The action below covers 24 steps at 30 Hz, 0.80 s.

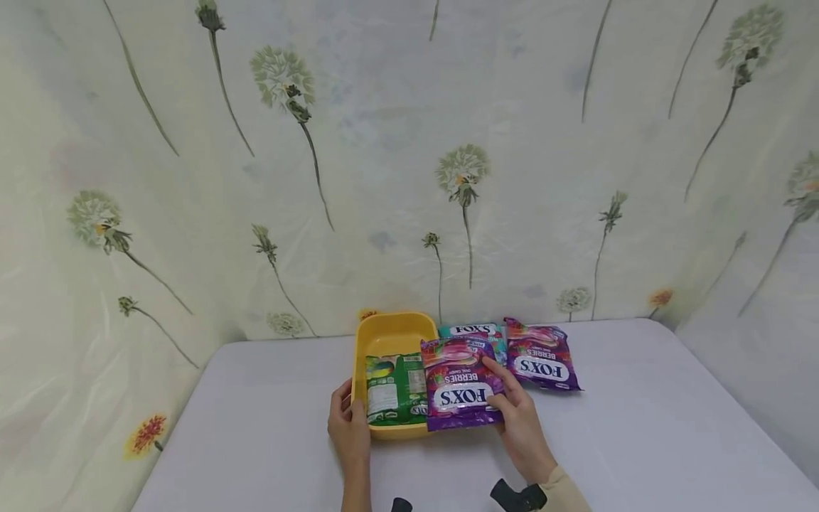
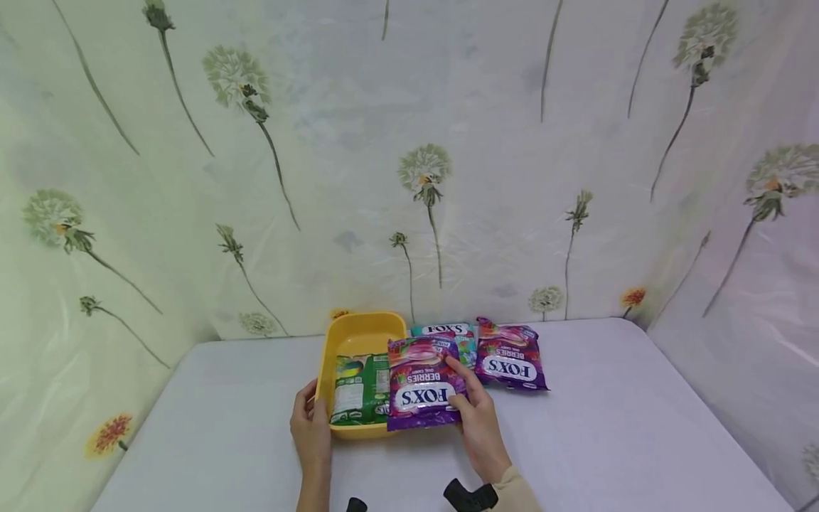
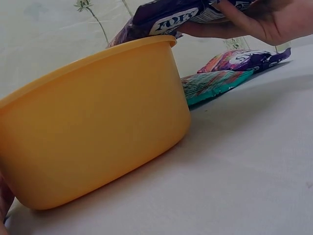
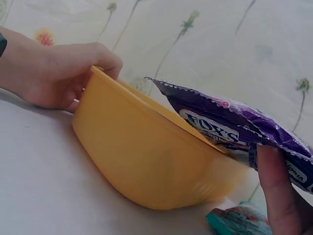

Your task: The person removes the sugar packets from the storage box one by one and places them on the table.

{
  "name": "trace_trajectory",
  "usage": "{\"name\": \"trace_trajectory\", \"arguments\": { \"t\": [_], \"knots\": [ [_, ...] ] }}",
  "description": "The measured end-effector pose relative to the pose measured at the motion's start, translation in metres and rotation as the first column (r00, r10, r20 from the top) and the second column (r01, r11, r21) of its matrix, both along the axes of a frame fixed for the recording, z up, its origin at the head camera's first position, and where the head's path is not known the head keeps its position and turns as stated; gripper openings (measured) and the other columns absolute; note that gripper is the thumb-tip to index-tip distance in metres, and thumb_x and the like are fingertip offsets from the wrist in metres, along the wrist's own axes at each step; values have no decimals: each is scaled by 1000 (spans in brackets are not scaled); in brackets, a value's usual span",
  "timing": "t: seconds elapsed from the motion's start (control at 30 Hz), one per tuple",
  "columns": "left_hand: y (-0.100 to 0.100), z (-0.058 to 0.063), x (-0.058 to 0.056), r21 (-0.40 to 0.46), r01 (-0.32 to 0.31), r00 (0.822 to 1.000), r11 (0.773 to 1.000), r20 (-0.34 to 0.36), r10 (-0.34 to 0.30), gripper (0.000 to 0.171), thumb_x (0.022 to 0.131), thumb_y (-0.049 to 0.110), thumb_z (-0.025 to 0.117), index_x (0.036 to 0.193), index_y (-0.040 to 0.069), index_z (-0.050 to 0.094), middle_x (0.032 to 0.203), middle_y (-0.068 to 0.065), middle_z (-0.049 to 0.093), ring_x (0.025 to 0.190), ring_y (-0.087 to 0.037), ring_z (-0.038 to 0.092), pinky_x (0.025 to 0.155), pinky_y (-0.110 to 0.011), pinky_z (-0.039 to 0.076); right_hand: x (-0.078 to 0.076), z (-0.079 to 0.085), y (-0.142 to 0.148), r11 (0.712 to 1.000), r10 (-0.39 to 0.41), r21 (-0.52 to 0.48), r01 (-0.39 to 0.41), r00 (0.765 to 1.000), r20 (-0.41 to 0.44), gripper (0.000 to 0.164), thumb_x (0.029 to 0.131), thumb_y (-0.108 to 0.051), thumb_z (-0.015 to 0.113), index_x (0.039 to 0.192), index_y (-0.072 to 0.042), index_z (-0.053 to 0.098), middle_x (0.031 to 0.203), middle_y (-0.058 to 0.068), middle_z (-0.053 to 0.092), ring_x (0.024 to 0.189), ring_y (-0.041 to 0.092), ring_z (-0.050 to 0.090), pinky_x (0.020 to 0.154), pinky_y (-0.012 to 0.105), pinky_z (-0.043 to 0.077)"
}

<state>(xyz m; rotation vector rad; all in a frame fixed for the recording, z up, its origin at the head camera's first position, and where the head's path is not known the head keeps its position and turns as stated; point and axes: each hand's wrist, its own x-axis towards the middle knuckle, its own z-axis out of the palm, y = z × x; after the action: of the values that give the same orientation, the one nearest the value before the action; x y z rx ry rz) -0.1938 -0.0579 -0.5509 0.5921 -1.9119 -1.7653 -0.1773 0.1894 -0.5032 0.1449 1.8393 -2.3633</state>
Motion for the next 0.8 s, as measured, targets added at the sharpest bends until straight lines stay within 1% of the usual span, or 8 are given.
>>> {"name": "trace_trajectory", "arguments": {
  "t": [0.13, 0.3, 0.53, 0.8],
  "knots": [
    [1, 0, 0, -4, -7, 1000, 1000, -18, 7, 36, 88, 8, 48, 122, 13, 59, 120, -9, 62, 101, -21, 60, 77, -14, 45, 2, 0, 4, 1000, 2, -19, -3, 1000, -9, 59, 92, -4, 40, 144, -32, 35, 156, -3, 17, 120, 13, 48, 89, 27, 50],
    [0, 0, 0, -4, -5, 1000, 1000, -5, 5, 36, 89, 9, 49, 122, 14, 59, 121, -7, 62, 102, -21, 60, 79, -17, 47, 5, -1, 8, 1000, 8, -30, -9, 1000, -25, 60, 92, -3, 40, 145, -30, 34, 157, 0, 15, 117, 11, 50, 89, 28, 51],
    [0, -1, 0, 4, 7, 1000, 1000, -2, -7, 35, 90, 10, 49, 123, 15, 59, 122, -6, 61, 102, -21, 60, 77, -12, 45, 7, -1, 17, 999, 7, -39, -10, 998, -68, 61, 92, -2, 41, 147, -26, 31, 157, 2, 14, 114, 7, 54, 88, 28, 51],
    [0, 0, 0, 15, 18, 1000, 1000, 22, -19, 35, 90, 13, 48, 124, 16, 58, 122, -3, 61, 103, -18, 58, 76, -9, 43, 10, -4, 26, 1000, -7, -22, 6, 999, -47, 61, 92, -3, 41, 147, -28, 32, 157, 2, 15, 117, 6, 51, 90, 27, 50]
  ]
}}
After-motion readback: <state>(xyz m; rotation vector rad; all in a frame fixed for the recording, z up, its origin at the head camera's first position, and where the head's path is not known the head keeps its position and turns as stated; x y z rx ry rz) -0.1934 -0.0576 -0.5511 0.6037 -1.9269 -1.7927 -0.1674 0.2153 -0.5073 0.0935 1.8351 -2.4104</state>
